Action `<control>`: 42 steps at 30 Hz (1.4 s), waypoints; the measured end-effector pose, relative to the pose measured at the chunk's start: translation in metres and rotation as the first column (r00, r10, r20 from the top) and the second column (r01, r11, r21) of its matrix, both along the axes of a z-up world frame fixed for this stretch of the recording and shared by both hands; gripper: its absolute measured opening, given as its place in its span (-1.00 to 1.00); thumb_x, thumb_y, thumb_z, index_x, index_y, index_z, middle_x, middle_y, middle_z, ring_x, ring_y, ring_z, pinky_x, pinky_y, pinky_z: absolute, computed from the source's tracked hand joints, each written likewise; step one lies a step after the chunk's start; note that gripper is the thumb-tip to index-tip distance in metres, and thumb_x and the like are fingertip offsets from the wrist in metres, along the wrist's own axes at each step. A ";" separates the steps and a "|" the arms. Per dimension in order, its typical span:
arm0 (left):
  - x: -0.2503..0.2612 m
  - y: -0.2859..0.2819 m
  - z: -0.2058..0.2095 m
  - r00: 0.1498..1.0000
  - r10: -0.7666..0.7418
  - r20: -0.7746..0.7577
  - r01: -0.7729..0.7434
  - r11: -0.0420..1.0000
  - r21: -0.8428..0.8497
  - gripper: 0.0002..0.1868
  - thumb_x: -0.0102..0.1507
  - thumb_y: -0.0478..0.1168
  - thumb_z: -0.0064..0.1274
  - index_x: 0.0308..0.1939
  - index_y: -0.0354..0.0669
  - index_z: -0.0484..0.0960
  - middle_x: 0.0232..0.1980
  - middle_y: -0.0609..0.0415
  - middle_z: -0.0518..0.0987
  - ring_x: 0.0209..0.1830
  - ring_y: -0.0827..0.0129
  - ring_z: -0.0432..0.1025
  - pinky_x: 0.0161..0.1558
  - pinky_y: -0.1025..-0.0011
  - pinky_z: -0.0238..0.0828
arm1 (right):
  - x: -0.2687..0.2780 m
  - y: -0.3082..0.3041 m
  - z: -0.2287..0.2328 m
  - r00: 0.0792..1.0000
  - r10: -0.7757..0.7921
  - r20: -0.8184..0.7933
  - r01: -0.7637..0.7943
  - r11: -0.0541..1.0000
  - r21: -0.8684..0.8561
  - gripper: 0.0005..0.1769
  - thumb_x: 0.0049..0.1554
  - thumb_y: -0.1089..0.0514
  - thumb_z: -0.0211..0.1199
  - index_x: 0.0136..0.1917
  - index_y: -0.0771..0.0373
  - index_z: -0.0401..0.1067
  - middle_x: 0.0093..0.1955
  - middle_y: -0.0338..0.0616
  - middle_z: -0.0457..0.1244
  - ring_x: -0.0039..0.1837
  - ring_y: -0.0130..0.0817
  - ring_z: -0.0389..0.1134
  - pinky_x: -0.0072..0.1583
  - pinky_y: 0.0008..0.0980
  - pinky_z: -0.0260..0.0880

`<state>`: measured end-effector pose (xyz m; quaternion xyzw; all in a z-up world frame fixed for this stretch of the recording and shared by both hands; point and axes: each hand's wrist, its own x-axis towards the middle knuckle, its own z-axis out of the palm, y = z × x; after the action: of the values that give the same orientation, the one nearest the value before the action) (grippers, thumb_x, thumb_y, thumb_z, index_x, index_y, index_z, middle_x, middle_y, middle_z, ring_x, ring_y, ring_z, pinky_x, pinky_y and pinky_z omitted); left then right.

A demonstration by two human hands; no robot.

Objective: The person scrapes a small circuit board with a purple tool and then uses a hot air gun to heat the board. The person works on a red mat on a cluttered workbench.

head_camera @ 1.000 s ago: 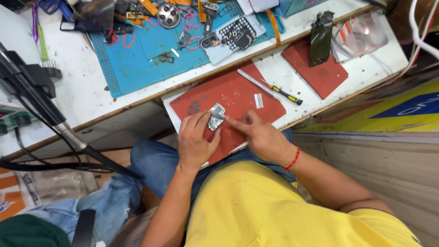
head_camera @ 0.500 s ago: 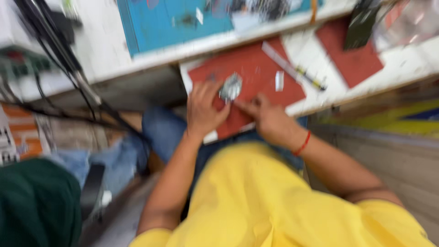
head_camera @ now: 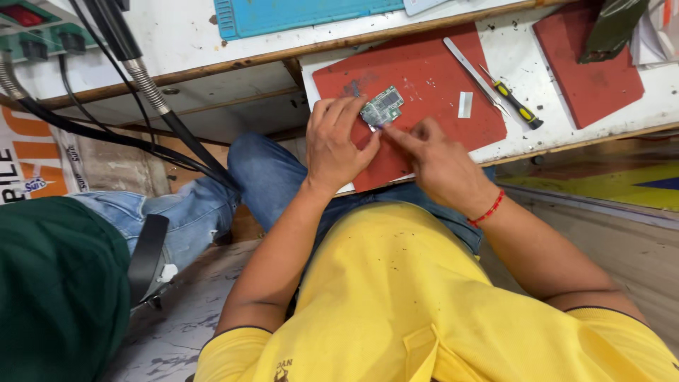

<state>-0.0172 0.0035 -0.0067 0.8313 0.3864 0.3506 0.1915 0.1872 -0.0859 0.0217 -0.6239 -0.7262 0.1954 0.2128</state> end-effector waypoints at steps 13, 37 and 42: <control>-0.004 -0.002 -0.003 1.000 0.002 0.025 -0.001 0.999 -0.053 -0.43 0.08 -0.19 0.37 0.16 -0.20 0.59 0.08 0.01 0.60 0.10 0.11 0.41 0.18 0.20 0.38 | -0.003 0.011 0.001 0.999 0.032 -0.014 -0.034 0.996 -0.080 -0.39 0.16 0.34 0.12 0.46 0.04 0.37 0.03 0.12 0.23 -0.12 0.12 0.36 -0.12 0.00 0.41; -0.013 -0.004 -0.024 0.994 -0.036 0.102 0.042 0.998 -0.056 -0.50 0.17 -0.22 0.46 0.15 -0.11 0.60 0.11 0.05 0.62 0.14 0.06 0.43 0.22 0.15 0.34 | 0.015 -0.014 0.001 0.999 -0.018 0.048 0.019 0.999 -0.030 -0.42 0.30 0.49 0.08 0.55 0.25 0.29 0.12 0.12 0.20 0.06 0.06 0.31 0.10 -0.08 0.38; -0.013 0.003 -0.033 0.987 -0.049 0.154 0.056 0.997 -0.044 -0.49 0.18 -0.23 0.41 0.18 -0.09 0.58 0.13 0.07 0.61 0.17 0.08 0.43 0.24 0.17 0.33 | -0.002 -0.012 0.001 1.000 0.000 -0.016 -0.001 0.999 -0.052 -0.36 0.24 0.51 0.07 0.56 0.25 0.32 0.06 0.12 0.18 0.04 0.00 0.32 0.11 -0.12 0.40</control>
<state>-0.0305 0.0063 -0.0398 0.8070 0.3570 0.3987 0.2497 0.1847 -0.0977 0.0228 -0.6273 -0.7194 0.2192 0.2023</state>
